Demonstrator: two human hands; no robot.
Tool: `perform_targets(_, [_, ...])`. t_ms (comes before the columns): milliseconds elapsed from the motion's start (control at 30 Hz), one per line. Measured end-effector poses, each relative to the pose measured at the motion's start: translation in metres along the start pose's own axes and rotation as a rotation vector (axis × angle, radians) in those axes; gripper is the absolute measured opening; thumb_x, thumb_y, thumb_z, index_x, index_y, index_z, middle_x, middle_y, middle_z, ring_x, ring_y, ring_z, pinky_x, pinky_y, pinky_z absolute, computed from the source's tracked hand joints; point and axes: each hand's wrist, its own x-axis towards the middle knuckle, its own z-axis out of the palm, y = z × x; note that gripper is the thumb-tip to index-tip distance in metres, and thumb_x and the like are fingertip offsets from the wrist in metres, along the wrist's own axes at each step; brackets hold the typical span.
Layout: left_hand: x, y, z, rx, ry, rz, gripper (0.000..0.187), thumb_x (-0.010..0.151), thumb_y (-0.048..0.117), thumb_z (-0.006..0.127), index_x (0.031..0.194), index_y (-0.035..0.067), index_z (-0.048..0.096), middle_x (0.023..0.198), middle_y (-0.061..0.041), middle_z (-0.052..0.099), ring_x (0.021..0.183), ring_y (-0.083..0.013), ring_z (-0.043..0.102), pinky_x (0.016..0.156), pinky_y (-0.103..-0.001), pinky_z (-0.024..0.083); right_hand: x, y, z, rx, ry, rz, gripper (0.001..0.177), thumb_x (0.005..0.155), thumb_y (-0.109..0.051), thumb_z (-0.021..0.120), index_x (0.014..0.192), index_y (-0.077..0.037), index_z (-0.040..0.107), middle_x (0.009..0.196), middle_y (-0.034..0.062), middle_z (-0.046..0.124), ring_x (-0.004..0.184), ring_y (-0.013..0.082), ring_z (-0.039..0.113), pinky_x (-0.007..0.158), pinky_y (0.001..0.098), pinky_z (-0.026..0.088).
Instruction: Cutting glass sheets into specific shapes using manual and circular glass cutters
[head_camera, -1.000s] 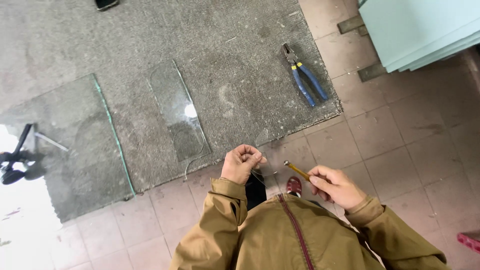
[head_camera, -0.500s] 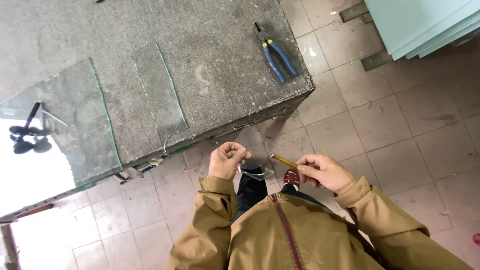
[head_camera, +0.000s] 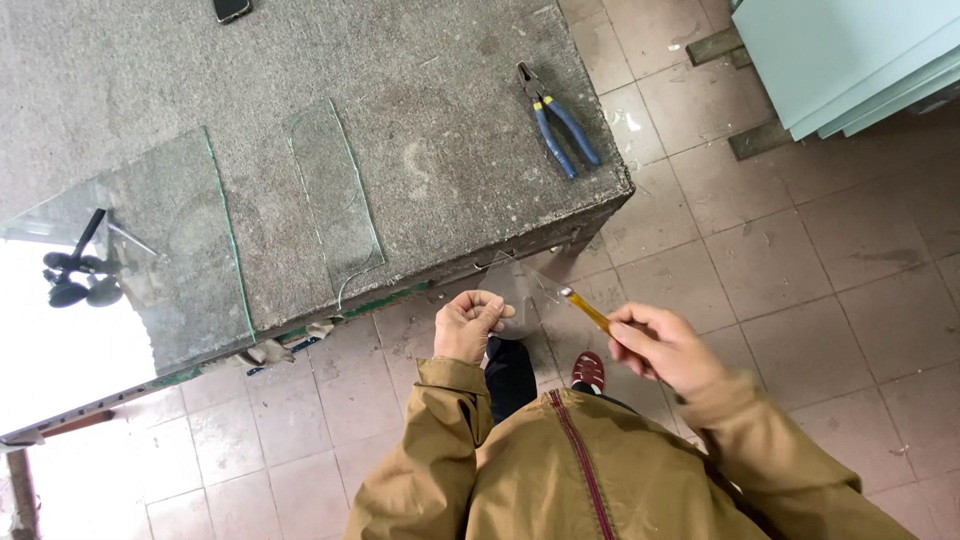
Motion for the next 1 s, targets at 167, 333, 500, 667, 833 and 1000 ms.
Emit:
perform_targets(167, [0.013, 0.016, -0.010, -0.029, 0.017, 0.012, 0.012, 0.089, 0.005, 0.078, 0.096, -0.002, 0.071, 0.075, -0.016, 0.077, 0.057, -0.0122, 0.069, 0.053, -0.016, 0.052, 0.013, -0.008, 0.018, 0.143, 0.019, 0.023, 0.020, 0.097, -0.011, 0.060, 0.103, 0.003, 0.072, 0.065, 0.0201, 0.068, 0.043, 0.0186, 0.055, 0.031, 0.0254, 0.041])
perform_targets(333, [0.019, 0.027, -0.012, 0.038, -0.029, -0.015, 0.012, 0.084, 0.008, 0.084, 0.093, 0.003, 0.077, 0.070, -0.011, 0.076, 0.058, -0.0096, 0.069, 0.054, -0.016, 0.052, 0.043, -0.012, 0.024, -0.134, 0.113, -0.037, 0.017, 0.096, -0.010, 0.066, 0.101, 0.003, 0.075, 0.064, 0.0188, 0.073, 0.040, 0.0160, 0.056, 0.031, 0.0245, 0.043])
perform_targets(500, [0.034, 0.052, -0.030, 0.081, -0.083, -0.047, 0.011, 0.085, 0.011, 0.084, 0.093, 0.005, 0.079, 0.069, -0.008, 0.075, 0.060, -0.0078, 0.065, 0.054, -0.017, 0.051, 0.077, -0.064, 0.064, -0.171, 0.096, -0.103, 0.016, 0.096, -0.009, 0.064, 0.100, 0.003, 0.074, 0.064, 0.0169, 0.072, 0.043, 0.0143, 0.056, 0.034, 0.0248, 0.046])
perform_targets(667, [0.067, 0.071, -0.040, 0.122, -0.132, -0.062, 0.010, 0.087, 0.014, 0.082, 0.093, 0.006, 0.080, 0.070, -0.009, 0.075, 0.060, -0.0091, 0.064, 0.055, -0.020, 0.051, 0.110, -0.061, 0.075, -0.263, 0.141, -0.084, 0.017, 0.096, -0.012, 0.065, 0.098, 0.002, 0.075, 0.065, 0.0170, 0.074, 0.044, 0.0167, 0.058, 0.036, 0.0278, 0.048])
perform_targets(833, [0.094, 0.067, -0.055, 0.029, -0.102, -0.113, 0.009, 0.087, 0.013, 0.080, 0.089, 0.004, 0.079, 0.067, -0.009, 0.074, 0.055, -0.0114, 0.065, 0.049, -0.020, 0.051, 0.111, -0.046, 0.087, -0.282, 0.300, -0.091, 0.017, 0.097, -0.010, 0.065, 0.103, 0.002, 0.075, 0.066, 0.0173, 0.074, 0.043, 0.0184, 0.060, 0.037, 0.0289, 0.048])
perform_targets(1000, [0.130, 0.056, -0.064, -0.060, -0.007, -0.109, 0.010, 0.089, 0.015, 0.078, 0.088, 0.006, 0.075, 0.072, -0.007, 0.075, 0.055, -0.0102, 0.063, 0.050, -0.022, 0.052, 0.099, -0.069, 0.112, -0.370, 0.351, 0.050, 0.018, 0.098, -0.014, 0.062, 0.099, -0.002, 0.076, 0.065, 0.0110, 0.071, 0.047, 0.0169, 0.056, 0.045, 0.0296, 0.047])
